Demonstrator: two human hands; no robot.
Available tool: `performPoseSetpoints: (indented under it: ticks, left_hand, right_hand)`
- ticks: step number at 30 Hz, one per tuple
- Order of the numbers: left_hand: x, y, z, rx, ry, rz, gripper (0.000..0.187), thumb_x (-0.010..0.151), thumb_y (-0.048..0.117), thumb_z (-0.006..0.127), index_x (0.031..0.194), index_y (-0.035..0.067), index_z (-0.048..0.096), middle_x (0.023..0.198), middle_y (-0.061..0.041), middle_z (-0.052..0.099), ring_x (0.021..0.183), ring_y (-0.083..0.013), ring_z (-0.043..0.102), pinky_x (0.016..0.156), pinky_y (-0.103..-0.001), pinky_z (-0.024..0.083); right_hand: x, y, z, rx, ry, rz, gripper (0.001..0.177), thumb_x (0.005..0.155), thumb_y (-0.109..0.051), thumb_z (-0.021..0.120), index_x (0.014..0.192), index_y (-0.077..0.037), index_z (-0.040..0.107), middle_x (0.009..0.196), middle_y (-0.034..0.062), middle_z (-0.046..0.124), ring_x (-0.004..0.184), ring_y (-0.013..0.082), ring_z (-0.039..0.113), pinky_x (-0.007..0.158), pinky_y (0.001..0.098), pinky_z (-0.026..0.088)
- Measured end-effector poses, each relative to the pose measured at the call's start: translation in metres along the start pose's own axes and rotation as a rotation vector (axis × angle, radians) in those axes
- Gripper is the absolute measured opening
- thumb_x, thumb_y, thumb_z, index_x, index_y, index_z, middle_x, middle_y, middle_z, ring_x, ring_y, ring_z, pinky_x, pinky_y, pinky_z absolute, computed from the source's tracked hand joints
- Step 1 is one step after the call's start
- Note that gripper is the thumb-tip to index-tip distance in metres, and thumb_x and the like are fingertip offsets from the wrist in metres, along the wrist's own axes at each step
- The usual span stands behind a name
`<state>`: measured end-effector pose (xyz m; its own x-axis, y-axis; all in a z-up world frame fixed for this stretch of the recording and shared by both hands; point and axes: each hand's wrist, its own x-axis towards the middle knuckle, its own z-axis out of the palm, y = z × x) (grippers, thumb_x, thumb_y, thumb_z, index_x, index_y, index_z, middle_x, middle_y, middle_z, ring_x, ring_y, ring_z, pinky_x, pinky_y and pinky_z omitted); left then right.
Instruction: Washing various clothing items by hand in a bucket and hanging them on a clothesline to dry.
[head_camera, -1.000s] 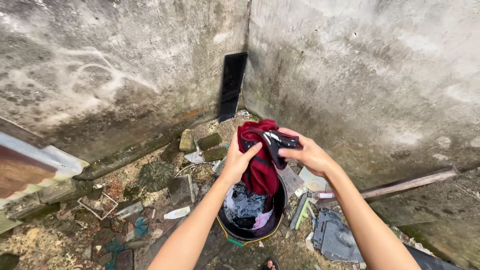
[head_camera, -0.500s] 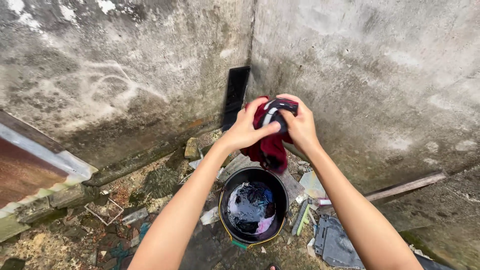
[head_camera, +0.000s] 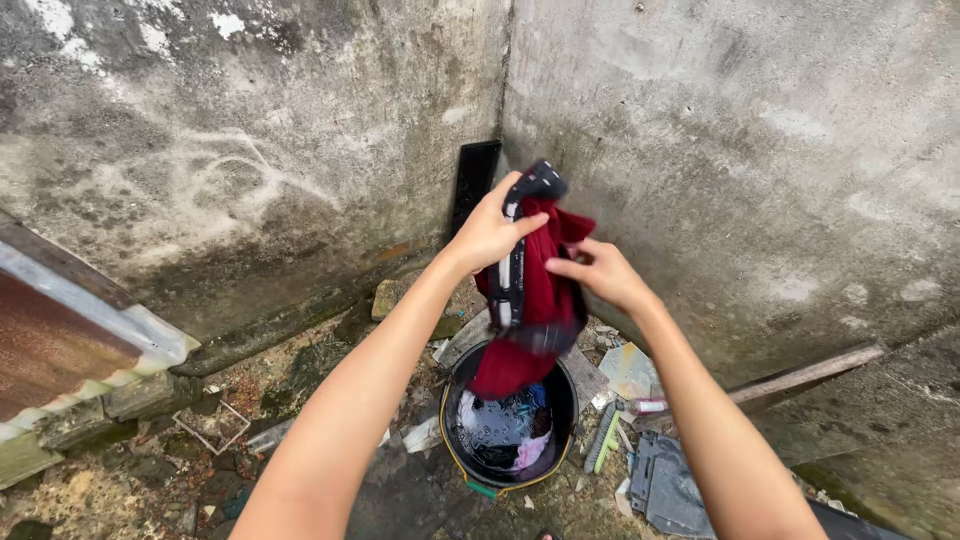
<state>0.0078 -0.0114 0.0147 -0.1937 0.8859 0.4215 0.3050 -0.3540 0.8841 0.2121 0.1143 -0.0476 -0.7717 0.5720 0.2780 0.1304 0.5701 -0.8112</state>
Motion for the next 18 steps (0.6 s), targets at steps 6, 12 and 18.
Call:
performPoseSetpoints:
  ticks: [6,12,18]
  left_hand:
    - [0.0,-0.004,-0.029,0.33,-0.005,0.115,0.05,0.089,0.01,0.076,0.135,0.008,0.057,0.128,-0.014,0.066,0.117,-0.0269,0.064,0.098,-0.037,0.048]
    - [-0.009,-0.035,-0.088,0.459,0.154,-0.08,0.043,0.086,-0.003,0.056,0.122,0.016,0.07,0.112,-0.015,0.075,0.11,-0.0331,0.071,0.093,-0.04,0.054]
    - [0.021,-0.027,-0.06,0.441,0.326,0.051,0.039,0.083,-0.003,0.058,0.113,0.016,0.074,0.108,-0.016,0.076,0.106,-0.0328,0.072,0.091,-0.039,0.055]
  right_hand:
    - [0.008,-0.005,-0.009,-0.173,0.289,0.033,0.028,0.098,-0.028,0.069,0.096,0.0,0.075,0.078,0.0043,0.067,0.073,0.012,0.058,0.068,0.0315,0.049]
    - [0.035,-0.046,-0.094,-0.004,0.62,0.049,0.023,0.106,-0.022,0.063,0.103,-0.001,0.073,0.092,0.0161,0.072,0.076,0.0202,0.066,0.072,0.0388,0.052]
    - [0.037,-0.096,-0.061,-0.544,0.052,0.14,0.052,0.075,-0.021,0.076,0.124,-0.005,0.067,0.104,0.0173,0.071,0.094,0.0279,0.07,0.085,0.0404,0.055]
